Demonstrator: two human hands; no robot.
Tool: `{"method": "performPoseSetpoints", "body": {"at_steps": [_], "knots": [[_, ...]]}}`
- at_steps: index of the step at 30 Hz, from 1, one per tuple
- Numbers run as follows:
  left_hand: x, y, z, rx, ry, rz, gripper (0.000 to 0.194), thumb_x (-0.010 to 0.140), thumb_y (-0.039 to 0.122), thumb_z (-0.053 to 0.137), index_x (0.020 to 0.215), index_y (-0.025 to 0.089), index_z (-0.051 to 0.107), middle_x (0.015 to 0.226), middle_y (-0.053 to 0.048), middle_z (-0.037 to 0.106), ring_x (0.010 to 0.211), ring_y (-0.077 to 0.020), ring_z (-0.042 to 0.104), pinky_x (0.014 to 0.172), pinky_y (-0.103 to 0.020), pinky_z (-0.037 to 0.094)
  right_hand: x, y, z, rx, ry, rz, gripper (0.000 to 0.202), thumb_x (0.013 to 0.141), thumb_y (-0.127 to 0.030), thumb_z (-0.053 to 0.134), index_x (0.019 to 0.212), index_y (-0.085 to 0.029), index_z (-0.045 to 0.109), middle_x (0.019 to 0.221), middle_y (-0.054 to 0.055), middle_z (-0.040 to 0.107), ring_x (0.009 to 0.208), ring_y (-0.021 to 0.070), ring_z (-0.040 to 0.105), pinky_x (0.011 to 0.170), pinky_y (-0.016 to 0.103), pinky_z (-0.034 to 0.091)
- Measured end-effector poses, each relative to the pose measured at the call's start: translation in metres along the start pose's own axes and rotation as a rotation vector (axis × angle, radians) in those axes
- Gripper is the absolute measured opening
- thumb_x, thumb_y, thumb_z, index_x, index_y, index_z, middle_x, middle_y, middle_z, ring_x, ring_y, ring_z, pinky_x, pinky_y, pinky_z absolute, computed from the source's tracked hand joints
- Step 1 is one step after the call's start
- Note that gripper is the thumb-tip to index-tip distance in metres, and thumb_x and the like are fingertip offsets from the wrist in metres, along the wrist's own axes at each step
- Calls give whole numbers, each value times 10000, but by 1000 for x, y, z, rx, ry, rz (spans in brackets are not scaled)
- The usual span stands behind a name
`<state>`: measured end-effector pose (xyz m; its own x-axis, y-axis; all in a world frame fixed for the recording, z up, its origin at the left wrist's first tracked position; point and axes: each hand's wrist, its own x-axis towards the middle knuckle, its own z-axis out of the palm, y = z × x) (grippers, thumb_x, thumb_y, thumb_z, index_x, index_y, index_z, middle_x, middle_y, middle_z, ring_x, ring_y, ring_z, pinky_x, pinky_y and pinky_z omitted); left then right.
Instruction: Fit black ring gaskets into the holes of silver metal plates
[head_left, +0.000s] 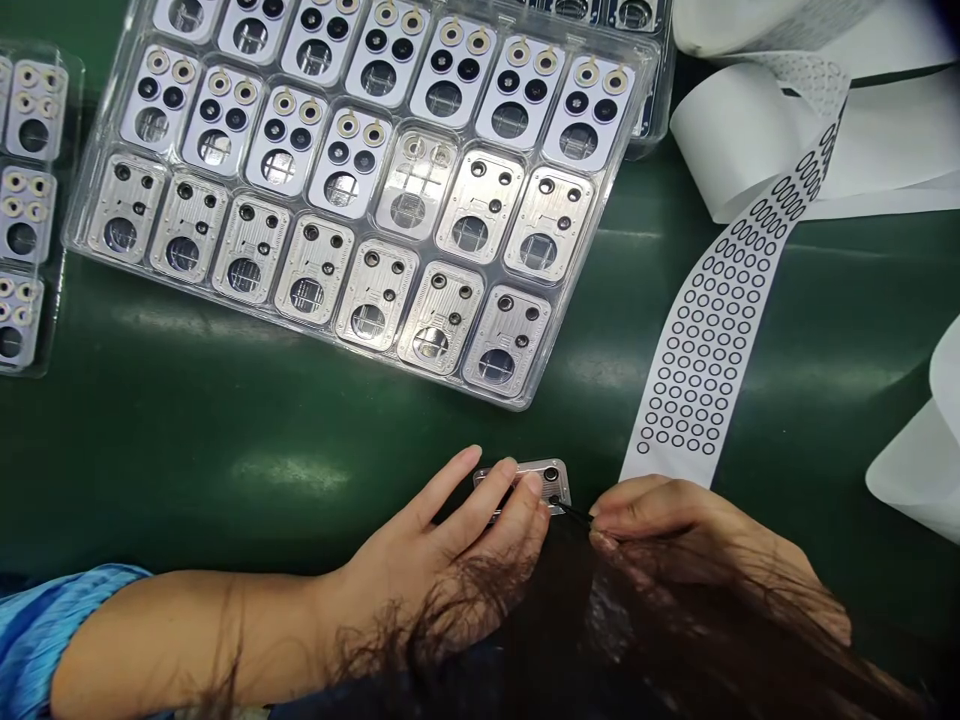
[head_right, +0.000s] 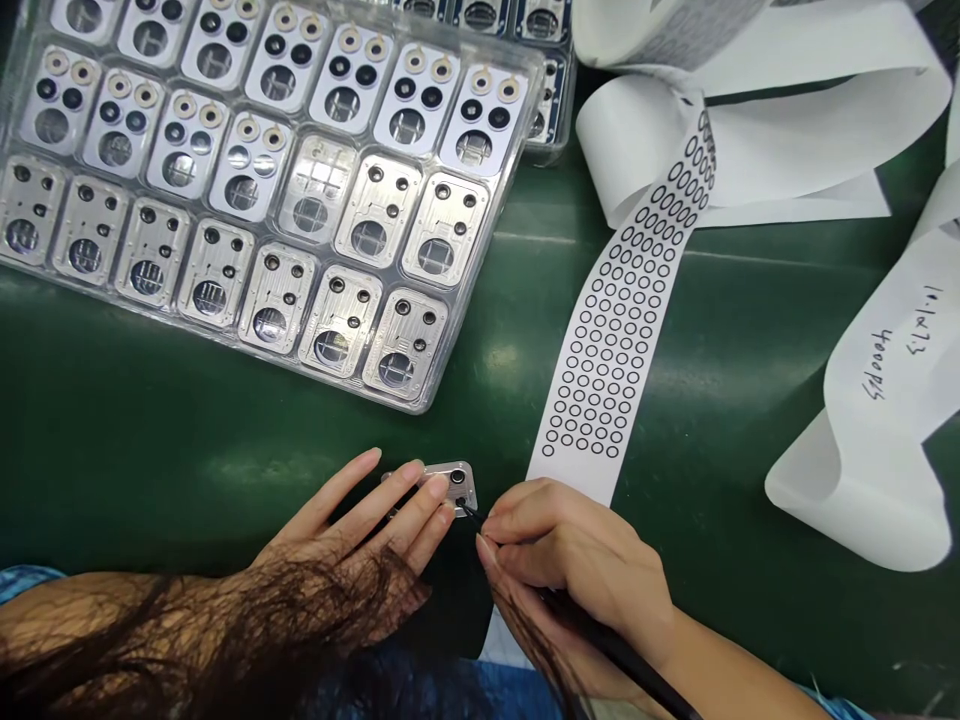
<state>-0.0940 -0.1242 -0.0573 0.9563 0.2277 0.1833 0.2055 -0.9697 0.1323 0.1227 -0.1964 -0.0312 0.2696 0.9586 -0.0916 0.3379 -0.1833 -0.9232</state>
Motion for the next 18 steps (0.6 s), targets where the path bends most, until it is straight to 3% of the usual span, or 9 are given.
{"method": "performPoseSetpoints", "body": {"at_steps": [4, 8, 13, 15, 18], "knots": [[1, 0, 0, -29, -1, -6, 460, 1030, 337, 638, 1427, 108, 667, 1471, -94, 681, 1442, -260, 541, 1437, -528, 83, 9, 2, -1, -27, -2, -39, 306, 791, -464, 905, 658, -320, 670, 758, 78, 723, 709, 284, 766, 520, 329, 676], [0, 1, 2, -22, 12, -10, 451, 1026, 328, 626, 1422, 114, 668, 1467, -88, 684, 1434, -260, 544, 1435, -543, 92, 1, 11, -4, -19, 10, -38, 266, 813, -428, 900, 680, -315, 698, 749, 73, 735, 692, 282, 771, 511, 327, 677], [-3, 2, 6, -14, 48, -11, 438, 1016, 297, 588, 1401, 107, 673, 1478, -112, 674, 1443, -279, 552, 1430, -559, 125, -13, 25, -13, 57, -53, -170, 165, 963, -184, 730, 842, -293, 706, 806, 21, 770, 709, 194, 779, 663, 247, 710], [-3, 3, 6, -12, 45, -11, 441, 1019, 306, 586, 1406, 112, 667, 1489, -108, 670, 1452, -277, 546, 1430, -556, 130, -15, 27, -15, 74, -73, -220, 213, 954, -83, 704, 875, -281, 682, 844, -14, 769, 765, 138, 779, 761, 176, 695], [-3, 3, 6, -6, 37, -5, 451, 1023, 314, 578, 1417, 112, 662, 1489, -102, 670, 1450, -281, 546, 1430, -558, 133, -13, 26, -14, 36, -82, -236, 220, 938, -63, 716, 875, -268, 668, 859, -44, 753, 817, 97, 777, 811, 109, 661]]}}
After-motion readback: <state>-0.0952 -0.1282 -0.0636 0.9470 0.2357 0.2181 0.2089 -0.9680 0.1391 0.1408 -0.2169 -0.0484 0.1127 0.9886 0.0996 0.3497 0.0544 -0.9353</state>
